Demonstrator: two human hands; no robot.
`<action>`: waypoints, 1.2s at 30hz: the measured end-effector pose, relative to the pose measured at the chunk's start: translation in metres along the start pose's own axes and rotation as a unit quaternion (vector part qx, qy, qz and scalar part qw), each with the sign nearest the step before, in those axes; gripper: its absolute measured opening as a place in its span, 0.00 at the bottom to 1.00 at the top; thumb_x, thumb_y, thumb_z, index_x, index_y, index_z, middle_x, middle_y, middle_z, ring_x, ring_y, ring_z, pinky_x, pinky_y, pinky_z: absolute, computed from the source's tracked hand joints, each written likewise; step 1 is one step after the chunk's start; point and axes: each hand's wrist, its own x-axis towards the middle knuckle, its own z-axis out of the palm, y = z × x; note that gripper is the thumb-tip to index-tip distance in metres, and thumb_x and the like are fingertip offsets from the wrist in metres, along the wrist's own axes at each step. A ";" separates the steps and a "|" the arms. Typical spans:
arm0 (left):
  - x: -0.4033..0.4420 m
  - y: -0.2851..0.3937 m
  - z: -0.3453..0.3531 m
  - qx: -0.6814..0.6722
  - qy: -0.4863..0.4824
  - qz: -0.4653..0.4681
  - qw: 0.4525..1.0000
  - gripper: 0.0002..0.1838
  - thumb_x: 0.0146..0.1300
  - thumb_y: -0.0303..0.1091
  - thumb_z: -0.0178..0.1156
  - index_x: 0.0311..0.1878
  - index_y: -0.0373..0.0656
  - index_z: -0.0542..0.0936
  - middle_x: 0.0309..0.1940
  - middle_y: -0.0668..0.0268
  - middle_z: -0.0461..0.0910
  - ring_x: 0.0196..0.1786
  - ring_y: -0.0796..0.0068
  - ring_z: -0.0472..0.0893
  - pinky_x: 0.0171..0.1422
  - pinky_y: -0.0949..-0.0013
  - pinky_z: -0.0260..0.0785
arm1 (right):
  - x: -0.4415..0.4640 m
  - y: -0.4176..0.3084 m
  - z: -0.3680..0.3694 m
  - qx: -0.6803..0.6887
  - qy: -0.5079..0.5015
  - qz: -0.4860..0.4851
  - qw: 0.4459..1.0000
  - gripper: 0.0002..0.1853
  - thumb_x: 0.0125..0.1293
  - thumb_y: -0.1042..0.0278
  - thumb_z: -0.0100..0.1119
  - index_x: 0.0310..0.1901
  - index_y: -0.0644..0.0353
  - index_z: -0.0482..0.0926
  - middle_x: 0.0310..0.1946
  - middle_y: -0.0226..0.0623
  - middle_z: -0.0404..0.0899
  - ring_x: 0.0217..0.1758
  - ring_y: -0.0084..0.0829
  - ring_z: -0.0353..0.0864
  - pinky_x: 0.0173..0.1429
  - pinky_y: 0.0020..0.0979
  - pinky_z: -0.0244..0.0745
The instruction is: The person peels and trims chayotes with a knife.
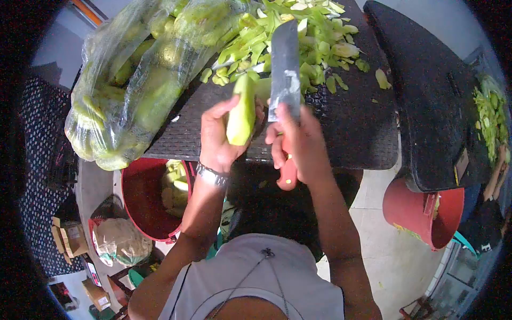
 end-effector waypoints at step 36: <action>0.046 -0.013 0.062 0.014 0.025 0.135 0.990 0.21 0.77 0.50 0.56 0.58 0.42 0.81 0.48 0.63 0.87 0.47 0.66 0.88 0.55 0.60 0.81 | -0.040 -0.001 -0.013 -0.204 0.069 -0.077 0.974 0.15 0.83 0.66 0.44 0.65 0.59 0.69 0.24 0.30 0.72 0.15 0.16 0.65 0.19 0.23 0.65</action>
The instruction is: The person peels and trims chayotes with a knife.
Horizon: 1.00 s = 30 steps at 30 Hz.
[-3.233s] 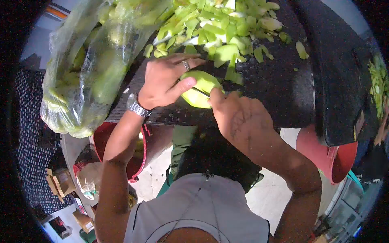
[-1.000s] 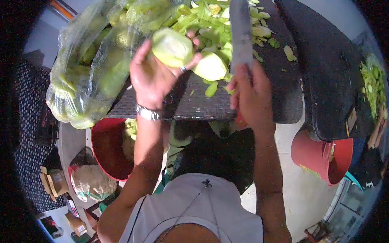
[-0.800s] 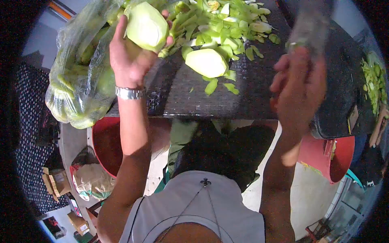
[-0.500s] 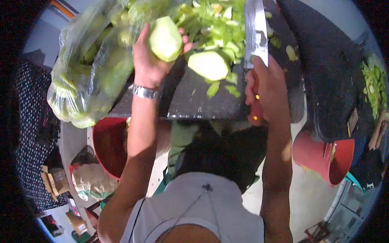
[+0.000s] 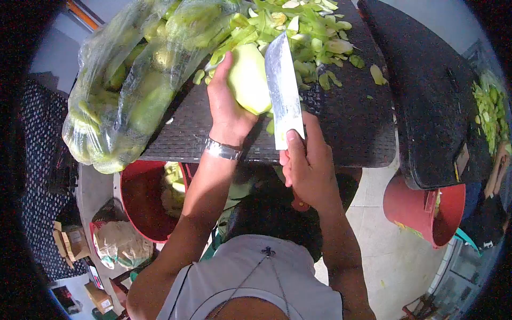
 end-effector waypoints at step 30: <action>-0.009 -0.020 0.004 0.011 0.029 0.023 0.999 0.29 0.80 0.56 0.45 0.58 0.36 0.76 0.42 0.51 0.85 0.41 0.53 0.87 0.49 0.54 0.82 | -0.011 0.011 -0.003 0.102 -0.093 0.108 0.985 0.16 0.85 0.57 0.42 0.61 0.58 0.69 0.25 0.31 0.71 0.14 0.17 0.64 0.20 0.23 0.67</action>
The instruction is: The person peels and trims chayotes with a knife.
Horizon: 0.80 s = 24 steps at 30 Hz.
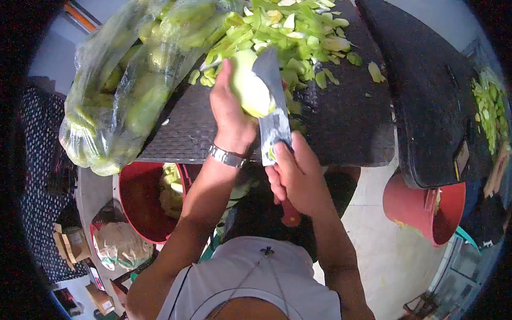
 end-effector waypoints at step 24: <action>-0.020 0.005 0.000 -0.140 -0.125 -0.051 0.981 0.36 0.77 0.69 0.41 0.53 0.40 0.77 0.40 0.55 0.83 0.40 0.55 0.84 0.44 0.57 0.79 | -0.001 0.007 0.005 -0.385 0.113 -0.277 0.873 0.19 0.76 0.54 0.59 0.48 0.65 0.71 0.30 0.51 0.84 0.33 0.58 0.87 0.36 0.50 0.80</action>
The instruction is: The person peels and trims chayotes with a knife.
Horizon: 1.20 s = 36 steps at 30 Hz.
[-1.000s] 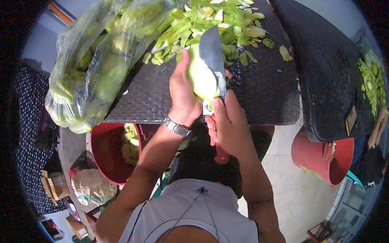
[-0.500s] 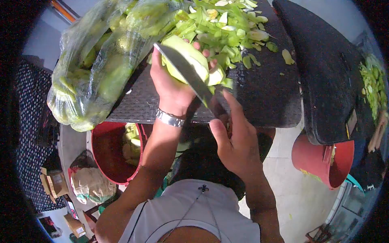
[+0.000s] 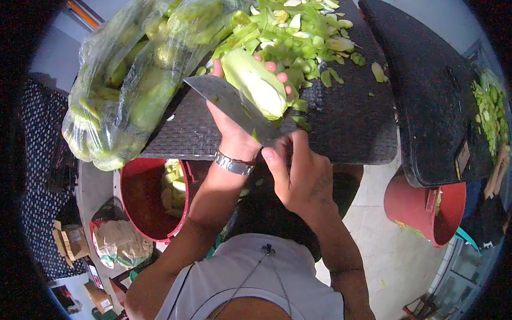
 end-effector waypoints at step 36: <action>0.043 0.065 -0.020 0.124 0.083 0.064 0.987 0.27 0.76 0.57 0.50 0.53 0.38 0.78 0.43 0.58 0.84 0.44 0.59 0.86 0.51 0.55 0.80 | 0.072 -0.017 -0.011 0.218 -0.099 0.222 0.945 0.12 0.81 0.61 0.47 0.47 0.62 0.71 0.20 0.36 0.75 0.13 0.24 0.71 0.18 0.31 0.68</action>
